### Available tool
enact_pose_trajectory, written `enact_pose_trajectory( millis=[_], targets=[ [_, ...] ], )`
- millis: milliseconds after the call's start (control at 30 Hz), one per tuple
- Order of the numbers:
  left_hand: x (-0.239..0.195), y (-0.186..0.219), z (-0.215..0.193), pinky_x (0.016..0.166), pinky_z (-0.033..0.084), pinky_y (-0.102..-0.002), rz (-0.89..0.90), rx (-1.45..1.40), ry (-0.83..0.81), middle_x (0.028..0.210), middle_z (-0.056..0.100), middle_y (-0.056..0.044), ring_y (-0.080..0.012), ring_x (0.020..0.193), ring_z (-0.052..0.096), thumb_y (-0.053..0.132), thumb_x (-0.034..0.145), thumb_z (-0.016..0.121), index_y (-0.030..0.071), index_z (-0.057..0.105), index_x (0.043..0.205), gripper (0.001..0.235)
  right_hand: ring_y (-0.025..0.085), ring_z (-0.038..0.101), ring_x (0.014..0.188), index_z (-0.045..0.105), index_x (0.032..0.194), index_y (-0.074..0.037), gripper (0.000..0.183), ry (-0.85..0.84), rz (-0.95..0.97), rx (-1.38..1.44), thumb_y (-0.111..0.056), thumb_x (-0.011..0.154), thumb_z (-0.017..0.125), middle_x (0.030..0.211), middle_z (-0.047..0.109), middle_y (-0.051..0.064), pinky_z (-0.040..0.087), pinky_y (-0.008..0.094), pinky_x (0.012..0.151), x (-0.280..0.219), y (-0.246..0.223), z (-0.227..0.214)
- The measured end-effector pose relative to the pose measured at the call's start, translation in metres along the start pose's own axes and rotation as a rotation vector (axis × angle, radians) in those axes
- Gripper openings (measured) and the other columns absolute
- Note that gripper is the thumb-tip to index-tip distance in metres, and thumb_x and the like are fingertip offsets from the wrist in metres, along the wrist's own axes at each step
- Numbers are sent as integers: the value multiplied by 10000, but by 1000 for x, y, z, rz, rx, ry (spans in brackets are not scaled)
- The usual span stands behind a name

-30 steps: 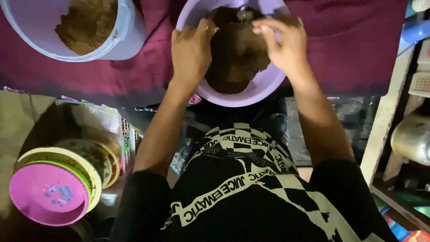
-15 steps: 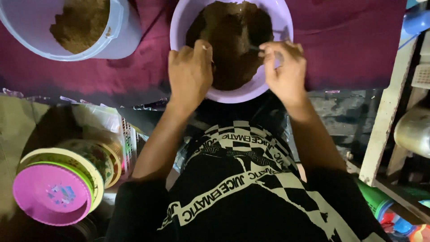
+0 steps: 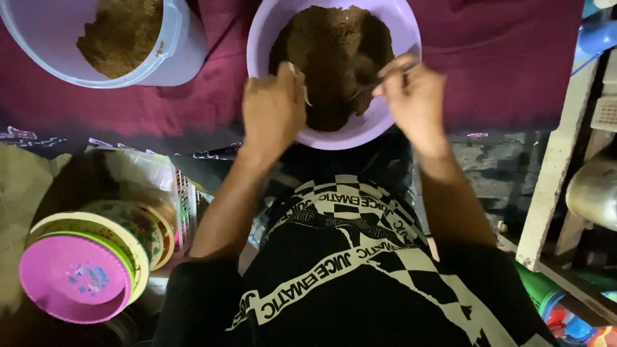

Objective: The person mixes a brown powder in a purple bowl using two spoons. They briefly set the bowl aside to handle a stone mortar and pestle, then resume mixing the powder with the spoons.

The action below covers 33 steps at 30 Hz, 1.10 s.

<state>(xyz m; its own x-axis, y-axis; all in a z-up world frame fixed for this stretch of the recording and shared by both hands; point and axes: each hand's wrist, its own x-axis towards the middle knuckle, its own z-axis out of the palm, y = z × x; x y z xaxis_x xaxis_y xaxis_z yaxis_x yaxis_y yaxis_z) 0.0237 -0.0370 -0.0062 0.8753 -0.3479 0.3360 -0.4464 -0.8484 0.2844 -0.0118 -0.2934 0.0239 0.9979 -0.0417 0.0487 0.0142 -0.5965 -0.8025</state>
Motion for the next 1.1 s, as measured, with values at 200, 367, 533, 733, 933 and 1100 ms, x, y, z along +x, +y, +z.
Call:
enact_pose_trajectory(
  millis=[200, 367, 533, 733, 933, 1100],
  targets=[
    [26, -36, 2, 679, 469, -413, -124, 67, 123, 609, 608, -4, -243, 522, 607, 158, 1070, 505, 114, 580, 1006, 108, 207, 718, 636, 729, 1042, -12, 348, 277, -361, -423, -173, 1214, 472, 851, 736, 56, 527, 335, 539, 28, 38, -26],
    [25, -14, 37, 618, 481, -458, 24, 35, 119, 599, 579, 8, -255, 469, 548, 137, 1075, 478, 84, 475, 1123, 71, 46, 387, 373, 707, 1266, -58, 264, -4, -372, -303, -74, 1127, 483, 1021, 806, 81, 301, 214, 285, 26, 30, 16],
    [7, 1, -12, 619, 388, -372, 28, 58, 135, 583, 519, 25, -203, 514, 500, 189, 1096, 523, 130, 540, 1029, 91, 243, 689, 830, 698, 1225, -13, 191, -5, -694, -232, 35, 1088, 574, 949, 736, 104, 565, 379, 765, -2, 31, -3],
    [-4, -24, -4, 642, 383, -338, 120, 137, 269, 572, 504, -2, -213, 542, 557, 169, 1066, 479, 137, 571, 935, 163, 232, 665, 735, 789, 1087, -159, 230, 214, -729, -501, -203, 1100, 564, 806, 657, 11, 496, 357, 664, -5, 66, -16],
    [7, -30, -8, 669, 410, -373, 54, 411, 42, 612, 567, 61, -177, 542, 569, 208, 1008, 552, 186, 614, 986, 69, 127, 579, 509, 748, 965, -128, 331, 213, -425, -832, -209, 1115, 465, 686, 668, 15, 432, 275, 468, -15, 45, -5],
    [-9, -12, 24, 596, 513, -511, 81, 34, -102, 578, 628, -54, -315, 455, 606, 192, 1048, 560, 23, 548, 1150, 198, 146, 621, 487, 712, 999, -24, 255, -38, -177, -230, 28, 975, 464, 751, 739, 65, 451, 295, 375, -18, 28, 19]
  ],
)
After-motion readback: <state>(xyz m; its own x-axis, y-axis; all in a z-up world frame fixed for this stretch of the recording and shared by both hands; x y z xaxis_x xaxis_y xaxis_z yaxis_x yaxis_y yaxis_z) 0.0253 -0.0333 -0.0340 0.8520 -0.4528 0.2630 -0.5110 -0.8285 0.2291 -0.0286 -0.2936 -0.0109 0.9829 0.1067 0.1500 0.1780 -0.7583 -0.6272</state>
